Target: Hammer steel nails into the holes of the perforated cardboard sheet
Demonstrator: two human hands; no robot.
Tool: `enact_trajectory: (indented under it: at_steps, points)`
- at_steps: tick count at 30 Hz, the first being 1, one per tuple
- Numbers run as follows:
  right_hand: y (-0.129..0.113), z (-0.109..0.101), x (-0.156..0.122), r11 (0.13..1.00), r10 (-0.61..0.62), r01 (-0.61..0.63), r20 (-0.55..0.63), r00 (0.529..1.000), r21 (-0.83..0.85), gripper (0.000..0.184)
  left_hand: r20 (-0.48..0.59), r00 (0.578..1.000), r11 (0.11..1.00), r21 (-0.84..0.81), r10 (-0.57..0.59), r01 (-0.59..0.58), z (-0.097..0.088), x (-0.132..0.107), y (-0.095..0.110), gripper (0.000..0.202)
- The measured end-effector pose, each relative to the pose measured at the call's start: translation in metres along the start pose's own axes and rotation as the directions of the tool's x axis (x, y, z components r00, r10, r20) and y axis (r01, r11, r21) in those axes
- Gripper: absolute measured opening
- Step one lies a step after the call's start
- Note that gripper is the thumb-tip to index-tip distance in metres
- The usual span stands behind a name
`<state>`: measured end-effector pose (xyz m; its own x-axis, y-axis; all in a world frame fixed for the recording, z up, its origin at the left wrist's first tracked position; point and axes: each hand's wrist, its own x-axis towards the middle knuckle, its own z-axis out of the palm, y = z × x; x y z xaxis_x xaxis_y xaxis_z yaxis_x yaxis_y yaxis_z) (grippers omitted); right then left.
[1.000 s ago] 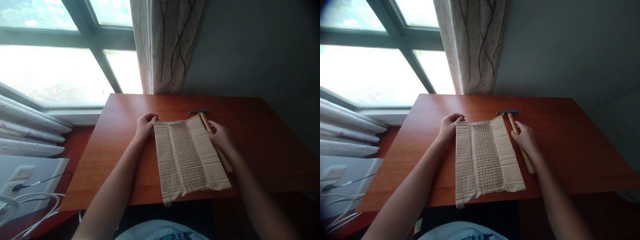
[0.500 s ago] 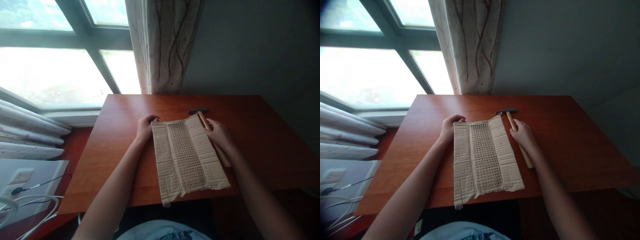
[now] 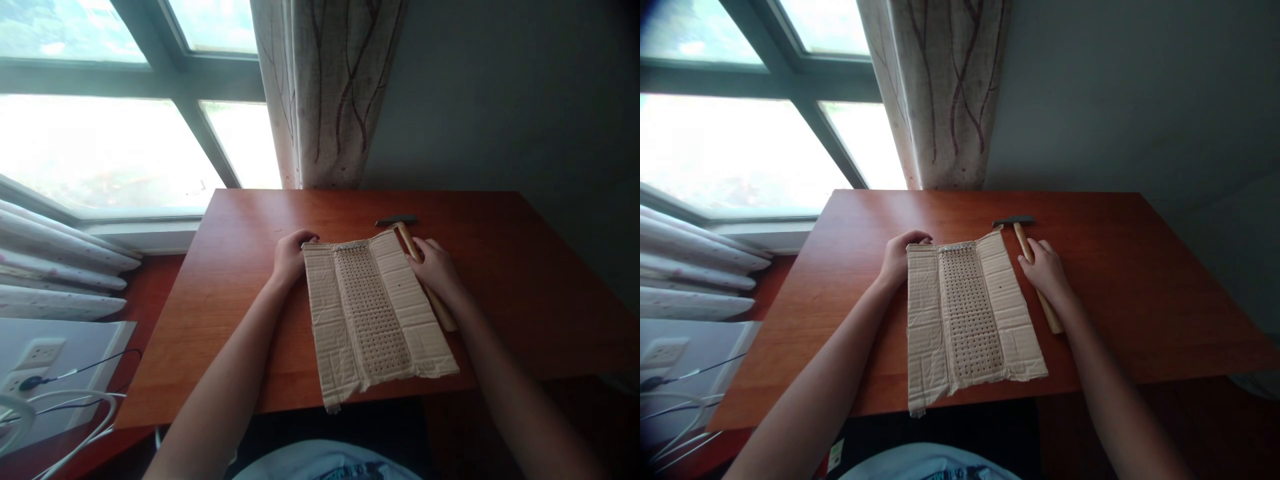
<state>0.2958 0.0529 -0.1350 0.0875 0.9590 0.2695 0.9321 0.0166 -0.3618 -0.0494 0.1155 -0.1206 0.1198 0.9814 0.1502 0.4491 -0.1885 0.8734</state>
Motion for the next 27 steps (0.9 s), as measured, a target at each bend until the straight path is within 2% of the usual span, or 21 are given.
enact_trajectory:
  at_steps: [12,27]
  points:
    - [-0.003,0.004,0.0,0.999,0.011,-0.011,-0.006,1.0,0.035,0.052,0.001,1.0,0.999,0.032,-0.001,0.001,-0.002,0.0,0.005,0.034]
    - [-0.027,0.008,0.003,0.995,0.07,-0.073,0.036,0.997,0.067,0.054,0.015,1.0,1.0,0.016,0.002,-0.002,-0.002,0.002,0.003,0.034]
